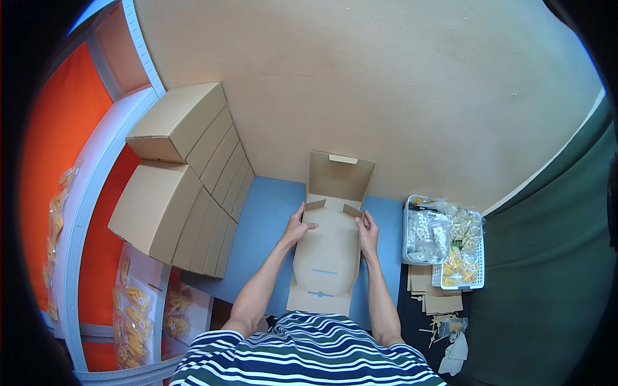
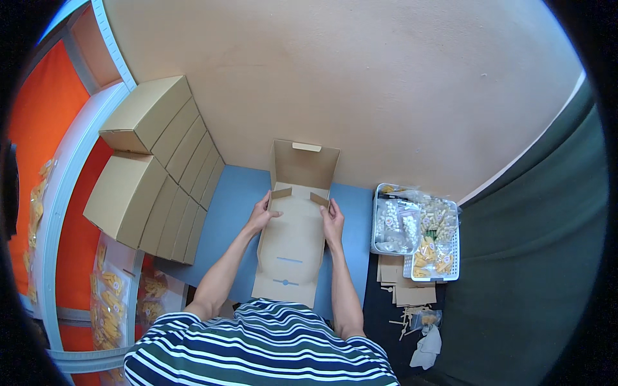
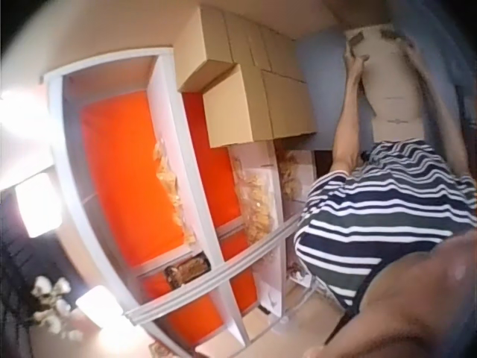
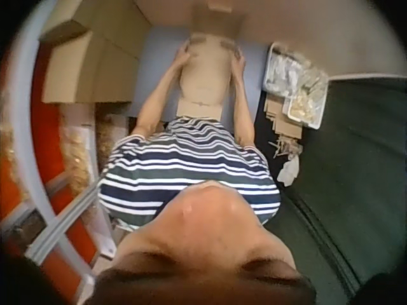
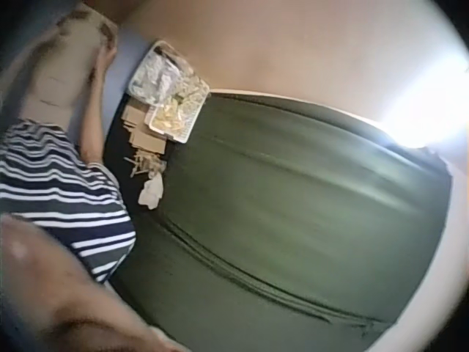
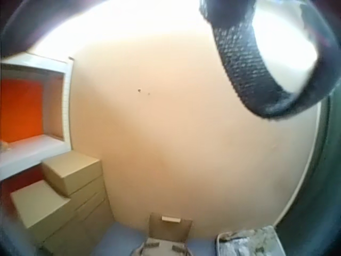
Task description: The person folds flat cardboard pieces into rectangular boxes on a blue table. They then place several small plastic bags containing yellow and white snack items into the assembled box.
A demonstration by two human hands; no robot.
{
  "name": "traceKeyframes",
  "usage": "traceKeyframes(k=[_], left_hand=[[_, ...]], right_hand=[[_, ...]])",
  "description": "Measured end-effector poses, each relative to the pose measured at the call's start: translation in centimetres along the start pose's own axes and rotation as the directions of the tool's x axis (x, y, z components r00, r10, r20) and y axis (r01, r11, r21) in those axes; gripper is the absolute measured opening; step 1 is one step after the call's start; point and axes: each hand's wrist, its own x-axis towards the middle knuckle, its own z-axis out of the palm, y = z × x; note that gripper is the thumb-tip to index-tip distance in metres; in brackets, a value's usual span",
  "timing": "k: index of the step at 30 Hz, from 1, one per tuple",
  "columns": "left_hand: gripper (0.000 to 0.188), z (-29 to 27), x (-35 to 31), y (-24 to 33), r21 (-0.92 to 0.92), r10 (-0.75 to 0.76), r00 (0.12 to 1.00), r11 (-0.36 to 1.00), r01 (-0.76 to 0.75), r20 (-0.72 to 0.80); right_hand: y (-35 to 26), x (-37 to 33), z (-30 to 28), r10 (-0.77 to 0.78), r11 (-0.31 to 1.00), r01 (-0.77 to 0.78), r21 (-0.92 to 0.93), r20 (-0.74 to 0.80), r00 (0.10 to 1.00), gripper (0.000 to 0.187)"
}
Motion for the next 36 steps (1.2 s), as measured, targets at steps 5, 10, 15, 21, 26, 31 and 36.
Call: traceKeyframes(k=[5,10,15,21,26,31,36], left_hand=[[0.074,-0.9,4.2,-3.1,-0.163,0.052,0.967,0.982,-0.095,-0.249],[0.049,-0.9,5.2,-1.3,-0.105,0.048,0.926,0.990,-0.094,-0.375],[0.056,-1.4,1.5,-0.4,-0.114,0.023,0.922,0.991,-0.073,-0.387],[0.056,-4.7,-11.6,-3.2,-0.258,-0.131,0.958,0.964,0.064,-0.254],[0.035,-5.4,-20.2,-4.8,-0.176,-0.135,0.928,0.981,0.077,-0.348],[0.047,-5.5,-23.6,-6.4,0.198,-0.058,0.947,0.972,0.125,-0.314],[0.068,-4.4,-21.9,-1.8,0.487,0.107,0.964,0.873,0.026,-0.243]], right_hand=[[0.7,1.8,2.8,0.002,0.995,0.024,0.102,-0.251,0.968,0.034],[0.1,3.3,2.9,-0.038,0.997,0.013,-0.077,-0.331,0.943,0.033],[0.6,2.3,-1.3,0.077,0.980,-0.034,0.196,-0.218,0.973,0.044],[-3.9,-8.3,-5.2,0.274,0.962,-0.274,0.024,-0.118,0.954,0.048],[-5.7,-18.3,-9.1,0.149,0.977,-0.166,-0.130,-0.133,0.980,0.038],[-7.2,-23.6,-10.2,0.081,0.894,-0.086,-0.439,-0.031,0.996,0.053],[-7.7,-23.8,-9.0,-0.064,0.821,0.128,-0.556,0.134,0.989,0.067]])
